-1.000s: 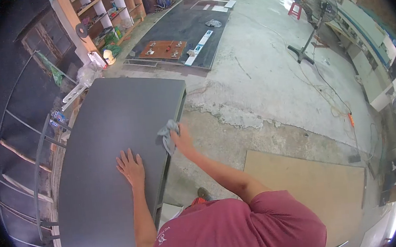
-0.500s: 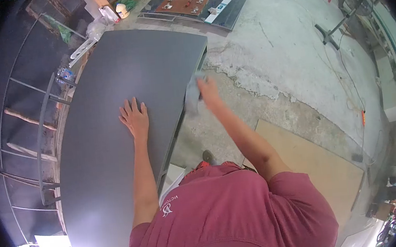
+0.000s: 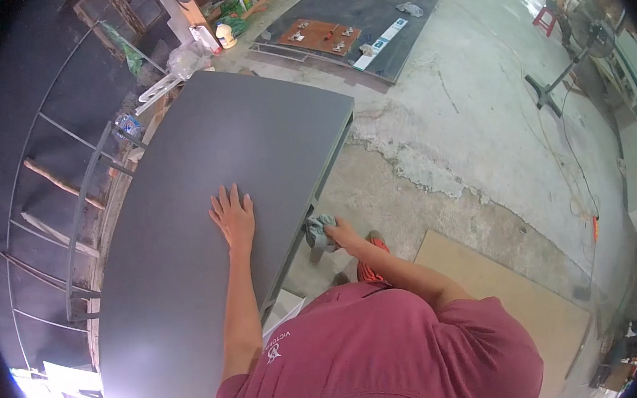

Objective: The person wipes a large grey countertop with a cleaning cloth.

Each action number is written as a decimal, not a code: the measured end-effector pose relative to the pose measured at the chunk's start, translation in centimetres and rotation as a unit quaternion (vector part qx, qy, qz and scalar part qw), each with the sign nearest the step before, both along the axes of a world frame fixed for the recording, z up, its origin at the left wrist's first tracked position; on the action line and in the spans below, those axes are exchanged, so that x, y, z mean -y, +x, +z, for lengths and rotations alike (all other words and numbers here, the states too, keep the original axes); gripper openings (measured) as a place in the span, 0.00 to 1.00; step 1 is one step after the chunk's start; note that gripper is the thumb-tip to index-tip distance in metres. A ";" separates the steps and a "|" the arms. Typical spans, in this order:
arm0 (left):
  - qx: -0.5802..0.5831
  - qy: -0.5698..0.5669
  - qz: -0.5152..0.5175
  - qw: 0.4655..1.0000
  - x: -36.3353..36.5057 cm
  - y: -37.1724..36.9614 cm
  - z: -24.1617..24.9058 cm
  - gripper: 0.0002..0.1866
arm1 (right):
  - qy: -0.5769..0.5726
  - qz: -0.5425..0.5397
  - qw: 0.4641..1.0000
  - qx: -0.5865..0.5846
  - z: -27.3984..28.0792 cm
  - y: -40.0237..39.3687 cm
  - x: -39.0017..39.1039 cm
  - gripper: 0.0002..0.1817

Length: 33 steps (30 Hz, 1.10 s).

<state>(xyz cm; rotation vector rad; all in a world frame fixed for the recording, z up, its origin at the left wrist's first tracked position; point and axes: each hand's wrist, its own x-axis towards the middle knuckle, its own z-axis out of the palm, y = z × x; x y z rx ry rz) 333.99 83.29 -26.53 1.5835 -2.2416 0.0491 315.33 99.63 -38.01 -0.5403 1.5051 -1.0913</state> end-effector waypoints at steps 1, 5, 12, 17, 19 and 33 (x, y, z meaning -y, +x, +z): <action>0.000 0.003 0.001 1.000 0.0 -0.1 0.0 0.24 | -0.002 0.002 1.000 0.000 -0.8 -1.2 1.0 0.18; 0.000 0.014 0.006 1.000 0.0 -0.4 0.1 0.24 | -0.119 -0.120 0.985 -0.031 1.7 -10.3 7.0 0.22; -0.001 0.016 0.019 1.000 0.0 -1.6 0.8 0.22 | -0.293 -0.333 0.896 -0.005 9.5 -25.8 15.6 0.19; -0.046 0.004 0.084 0.995 0.6 -2.4 0.2 0.21 | -0.171 -0.163 0.938 -0.255 3.4 -24.9 16.3 0.38; -0.064 0.002 0.135 0.989 0.4 -2.6 0.4 0.21 | -0.061 -0.112 0.965 -0.229 6.0 -25.2 15.0 0.45; -0.072 -0.061 0.419 0.903 -8.9 -1.7 0.3 0.23 | -0.462 0.500 0.657 -0.324 14.5 -13.6 20.5 0.25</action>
